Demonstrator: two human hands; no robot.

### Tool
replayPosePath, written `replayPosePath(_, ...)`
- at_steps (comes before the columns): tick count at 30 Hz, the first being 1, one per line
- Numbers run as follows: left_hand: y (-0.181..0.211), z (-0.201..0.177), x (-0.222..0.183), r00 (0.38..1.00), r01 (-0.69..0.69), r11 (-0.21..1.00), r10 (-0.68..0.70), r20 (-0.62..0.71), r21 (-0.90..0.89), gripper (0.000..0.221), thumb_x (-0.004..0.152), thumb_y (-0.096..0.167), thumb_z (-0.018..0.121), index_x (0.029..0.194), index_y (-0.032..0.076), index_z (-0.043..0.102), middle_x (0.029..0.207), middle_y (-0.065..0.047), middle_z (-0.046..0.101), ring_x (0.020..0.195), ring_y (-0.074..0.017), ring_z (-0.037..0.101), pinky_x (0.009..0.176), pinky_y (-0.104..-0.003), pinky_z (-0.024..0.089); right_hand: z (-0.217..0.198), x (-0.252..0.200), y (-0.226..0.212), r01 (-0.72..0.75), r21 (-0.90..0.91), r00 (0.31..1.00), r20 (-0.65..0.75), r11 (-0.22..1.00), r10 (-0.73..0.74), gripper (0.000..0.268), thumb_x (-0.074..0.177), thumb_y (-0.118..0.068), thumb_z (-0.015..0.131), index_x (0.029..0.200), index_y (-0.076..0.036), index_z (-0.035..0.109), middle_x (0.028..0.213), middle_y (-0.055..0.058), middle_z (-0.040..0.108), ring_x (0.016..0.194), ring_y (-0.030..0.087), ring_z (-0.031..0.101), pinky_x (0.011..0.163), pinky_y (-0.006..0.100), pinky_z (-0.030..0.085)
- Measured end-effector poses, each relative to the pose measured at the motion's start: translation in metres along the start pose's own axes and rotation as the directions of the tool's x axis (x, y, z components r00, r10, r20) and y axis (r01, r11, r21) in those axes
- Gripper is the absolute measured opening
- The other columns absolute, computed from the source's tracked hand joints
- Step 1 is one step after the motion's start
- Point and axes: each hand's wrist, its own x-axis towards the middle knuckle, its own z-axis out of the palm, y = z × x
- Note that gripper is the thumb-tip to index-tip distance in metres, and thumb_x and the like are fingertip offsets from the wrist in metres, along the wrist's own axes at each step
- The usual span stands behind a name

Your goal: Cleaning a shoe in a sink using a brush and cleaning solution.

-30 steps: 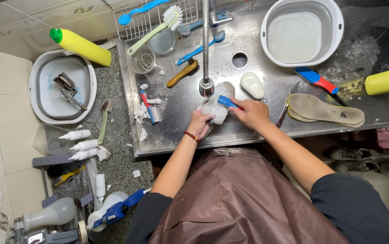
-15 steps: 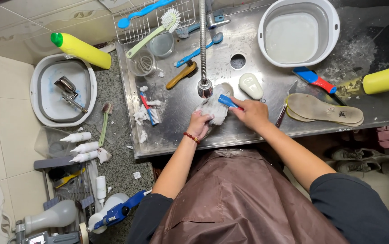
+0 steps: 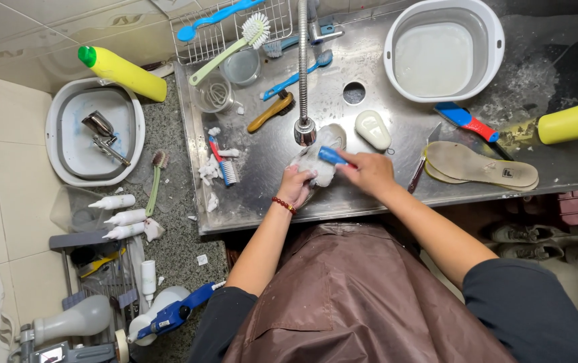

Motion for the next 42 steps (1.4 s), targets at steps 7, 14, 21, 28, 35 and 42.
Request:
replayPosePath(7, -0.001, -0.005, 0.002, 1.000, 0.011, 1.000, -0.011, -0.015, 0.006, 0.056, 0.081, -0.011, 0.064, 0.136, -0.004, 0.052, 0.122, -0.014, 0.067, 0.109, -0.0249, 0.069, 0.095, -0.040, 0.057, 0.003, -0.001, 0.001, -0.004, -0.012, 1.000, 0.012, 1.000, 0.004, 0.043, 0.089, -0.054, 0.072, 0.128, -0.035, 0.073, 0.074, 0.006, 0.072, 0.066, 0.027, 0.069, 0.058, 0.041, 0.052)
replayPosePath(14, -0.005, -0.014, 0.003, 1.000, 0.004, 1.000, -0.004, -0.004, -0.003, 0.057, 0.084, -0.011, 0.066, 0.139, -0.005, 0.051, 0.126, -0.016, 0.066, 0.111, -0.0258, 0.067, 0.098, -0.040, 0.056, 0.010, -0.004, 0.008, 0.088, 0.018, 0.996, 0.003, 0.996, -0.089, 0.043, 0.088, -0.054, 0.070, 0.127, -0.036, 0.074, 0.079, 0.005, 0.074, 0.066, 0.027, 0.069, 0.059, 0.041, 0.053)
replayPosePath(21, -0.001, -0.007, 0.004, 1.000, -0.006, 1.000, 0.007, 0.029, -0.008, 0.059, 0.084, -0.012, 0.065, 0.141, -0.006, 0.050, 0.128, -0.017, 0.065, 0.114, -0.0274, 0.066, 0.100, -0.041, 0.055, 0.014, -0.006, 0.002, -0.067, 0.098, 0.998, 0.004, 0.993, 0.067, 0.042, 0.089, -0.054, 0.071, 0.127, -0.035, 0.074, 0.078, 0.007, 0.075, 0.069, 0.028, 0.071, 0.065, 0.040, 0.055)
replayPosePath(28, 0.003, -0.003, 0.001, 1.000, 0.014, 1.000, -0.014, 0.018, -0.006, 0.061, 0.083, -0.012, 0.064, 0.142, -0.004, 0.049, 0.128, -0.016, 0.064, 0.114, -0.0269, 0.067, 0.098, -0.041, 0.056, 0.013, -0.005, -0.002, -0.097, 0.097, 0.995, 0.029, 0.991, 0.095, 0.044, 0.086, -0.053, 0.073, 0.127, -0.034, 0.074, 0.074, 0.008, 0.074, 0.066, 0.030, 0.071, 0.061, 0.041, 0.054)
replayPosePath(35, -0.004, -0.017, 0.006, 0.999, 0.008, 1.000, -0.008, 0.041, -0.004, 0.060, 0.086, -0.011, 0.063, 0.144, -0.004, 0.048, 0.129, -0.016, 0.064, 0.113, -0.0266, 0.065, 0.095, -0.039, 0.055, 0.015, -0.003, -0.002, -0.043, 0.114, 0.998, 0.052, 0.993, 0.038, 0.046, 0.085, -0.055, 0.072, 0.127, -0.037, 0.073, 0.073, 0.008, 0.074, 0.062, 0.027, 0.070, 0.061, 0.038, 0.054)
replayPosePath(42, -0.005, -0.017, 0.009, 0.999, 0.011, 1.000, -0.011, 0.037, -0.015, 0.060, 0.087, -0.011, 0.064, 0.143, -0.003, 0.047, 0.127, -0.016, 0.064, 0.111, -0.0271, 0.065, 0.094, -0.039, 0.054, 0.008, -0.003, -0.007, -0.113, 0.107, 0.990, 0.092, 0.988, 0.103, 0.045, 0.087, -0.054, 0.072, 0.128, -0.037, 0.072, 0.071, 0.008, 0.073, 0.064, 0.028, 0.070, 0.063, 0.039, 0.054)
